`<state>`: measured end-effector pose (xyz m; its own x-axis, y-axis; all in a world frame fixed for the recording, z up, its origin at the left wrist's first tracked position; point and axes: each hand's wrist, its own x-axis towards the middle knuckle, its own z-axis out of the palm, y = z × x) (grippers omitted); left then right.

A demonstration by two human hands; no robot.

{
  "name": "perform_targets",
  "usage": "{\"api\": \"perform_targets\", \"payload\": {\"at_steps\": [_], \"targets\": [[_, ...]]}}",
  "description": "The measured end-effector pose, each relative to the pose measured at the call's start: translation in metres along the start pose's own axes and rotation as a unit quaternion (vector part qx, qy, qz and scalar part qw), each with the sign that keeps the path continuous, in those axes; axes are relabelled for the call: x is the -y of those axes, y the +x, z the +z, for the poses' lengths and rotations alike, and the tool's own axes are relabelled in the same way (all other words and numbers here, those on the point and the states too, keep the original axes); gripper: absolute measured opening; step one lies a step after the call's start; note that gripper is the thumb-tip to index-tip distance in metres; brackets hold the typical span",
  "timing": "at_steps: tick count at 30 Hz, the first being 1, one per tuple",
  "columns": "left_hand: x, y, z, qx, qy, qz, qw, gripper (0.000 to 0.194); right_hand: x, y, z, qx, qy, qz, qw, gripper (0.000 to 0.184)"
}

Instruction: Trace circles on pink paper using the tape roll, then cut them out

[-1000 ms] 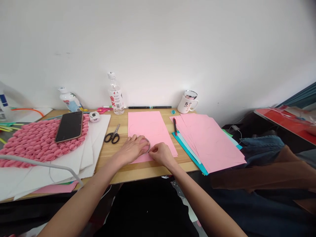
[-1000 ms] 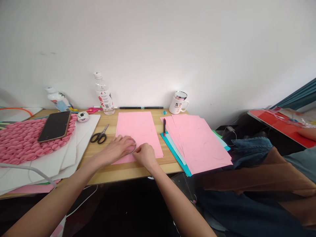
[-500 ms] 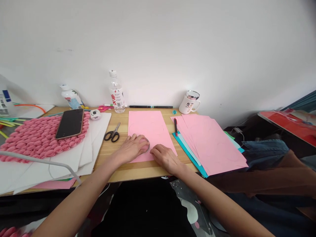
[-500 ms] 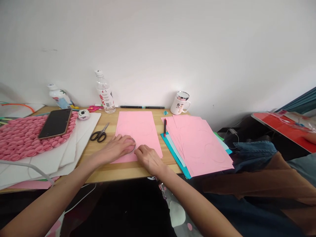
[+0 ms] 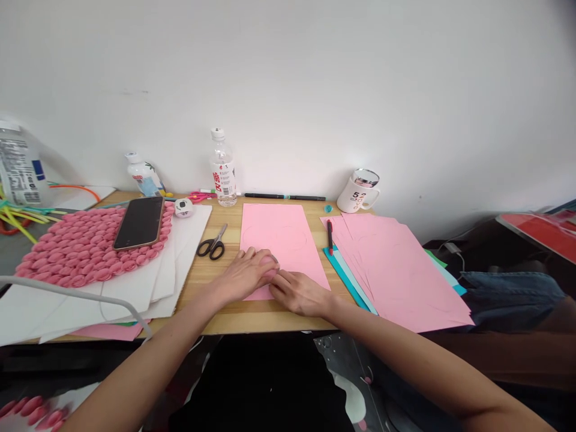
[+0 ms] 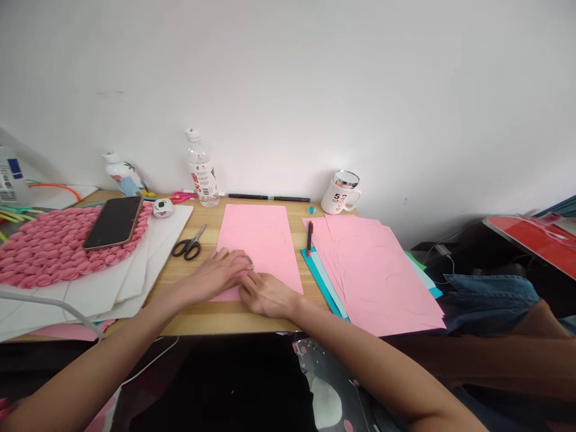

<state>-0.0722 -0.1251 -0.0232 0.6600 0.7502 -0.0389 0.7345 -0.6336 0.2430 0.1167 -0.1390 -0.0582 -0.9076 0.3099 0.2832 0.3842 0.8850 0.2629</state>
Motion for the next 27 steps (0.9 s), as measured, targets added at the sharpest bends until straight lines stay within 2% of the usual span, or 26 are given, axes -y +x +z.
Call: {"api": "perform_targets", "payload": {"at_steps": [4, 8, 17, 23, 27], "targets": [[-0.001, 0.001, -0.001, 0.013, -0.003, -0.010, 1.000, 0.027, -0.014, -0.008, 0.000, -0.002, -0.012, -0.018, 1.000, 0.031], [-0.001, 0.001, -0.003, 0.024, -0.005, -0.013, 1.000, 0.025, -0.018, -0.015, -0.004, 0.014, -0.011, 0.005, 1.000, 0.029], [0.001, 0.003, -0.007, 0.015, -0.018, -0.002, 1.000, 0.018, 0.028, -0.004, -0.004, 0.014, 0.013, 0.059, 0.998, 0.021], [0.006, 0.002, -0.006, 0.016, -0.040, -0.008, 0.999, 0.019, 0.037, 0.017, 0.002, -0.003, -0.019, 0.057, 0.998, 0.024], [0.006, 0.003, -0.006, 0.023, -0.038, -0.013, 0.999, 0.020, 0.043, 0.028, 0.000, 0.024, -0.041, 0.059, 0.997, 0.023]]}}
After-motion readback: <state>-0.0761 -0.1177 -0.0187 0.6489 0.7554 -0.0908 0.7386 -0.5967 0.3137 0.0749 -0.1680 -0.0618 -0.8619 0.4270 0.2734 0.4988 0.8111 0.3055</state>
